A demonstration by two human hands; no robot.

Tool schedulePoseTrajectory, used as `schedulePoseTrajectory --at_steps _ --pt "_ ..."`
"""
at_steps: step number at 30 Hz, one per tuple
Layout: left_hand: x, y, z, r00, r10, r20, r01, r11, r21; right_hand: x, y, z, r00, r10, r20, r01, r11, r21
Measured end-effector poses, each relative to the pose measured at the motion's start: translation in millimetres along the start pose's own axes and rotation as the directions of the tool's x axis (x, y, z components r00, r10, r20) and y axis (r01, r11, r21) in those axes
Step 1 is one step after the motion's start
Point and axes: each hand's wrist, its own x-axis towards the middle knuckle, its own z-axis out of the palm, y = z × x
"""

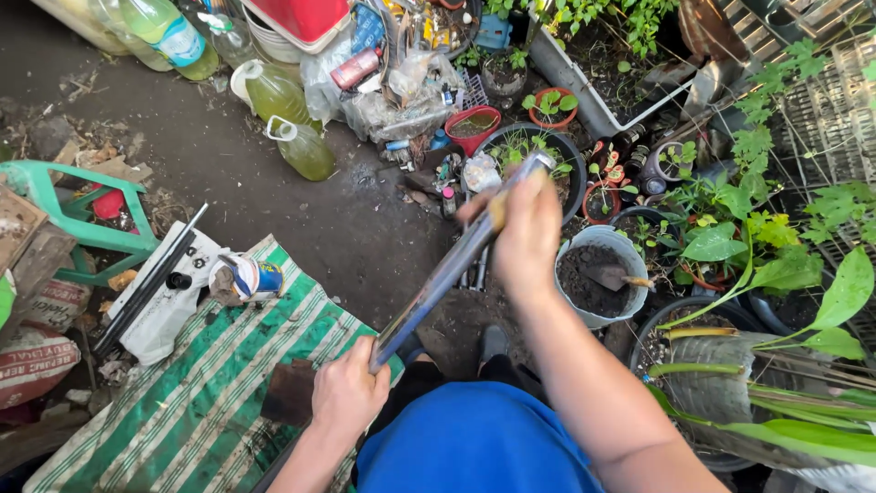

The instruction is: Cleaning a motorcycle fork tube using a rag, scrubbing pad, and cleaning solution

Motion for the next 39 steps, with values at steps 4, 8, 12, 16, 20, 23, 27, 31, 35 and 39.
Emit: schedulePoseTrajectory --at_steps 4,8,12,16,20,23,27,31,35,39 --pt "-1.4 -1.0 1.3 0.999 0.030 0.018 -0.030 0.999 0.012 14.2 -3.6 1.2 0.985 0.058 -0.163 -0.028 0.982 0.184" --pt "-5.5 -10.3 6.0 0.995 -0.053 0.078 0.056 0.998 -0.033 -31.4 23.5 9.8 0.995 0.045 0.092 -0.062 0.980 0.188" --pt "-8.8 -5.2 9.5 0.998 -0.054 0.031 0.054 0.998 0.029 21.0 12.2 -1.2 0.994 0.039 -0.098 -0.019 0.979 0.201" --pt "-8.1 -13.1 17.7 0.998 -0.060 0.011 0.059 0.996 0.062 -16.9 28.1 16.4 0.995 0.103 0.015 -0.103 0.970 0.222" --pt "-10.6 -4.6 7.1 0.985 -0.098 0.139 0.093 0.995 0.037 40.8 37.6 -14.3 0.995 0.080 -0.057 -0.060 0.955 0.292" --pt "9.4 24.5 -27.5 0.874 -0.223 0.432 0.263 0.964 -0.033 30.1 47.2 -10.2 0.996 0.069 -0.053 -0.044 0.927 0.372" --pt "15.6 31.3 -50.9 0.759 -0.236 0.607 0.441 0.872 -0.213 -25.6 36.2 -2.6 0.977 0.095 0.193 -0.154 0.935 0.318" --pt "12.2 28.8 -57.8 0.683 -0.037 0.729 0.524 0.721 -0.454 26.7 8.3 -15.7 0.993 0.107 -0.048 -0.103 0.992 0.079" --pt "11.3 1.1 -53.6 0.564 0.135 0.814 0.669 0.503 -0.547 -41.4 13.9 7.3 0.977 0.020 0.210 -0.071 0.969 0.238" --pt "19.4 -6.0 -54.1 0.416 0.420 0.807 0.837 0.171 -0.520 -5.8 23.4 -2.8 0.970 0.134 0.202 -0.181 0.955 0.236"
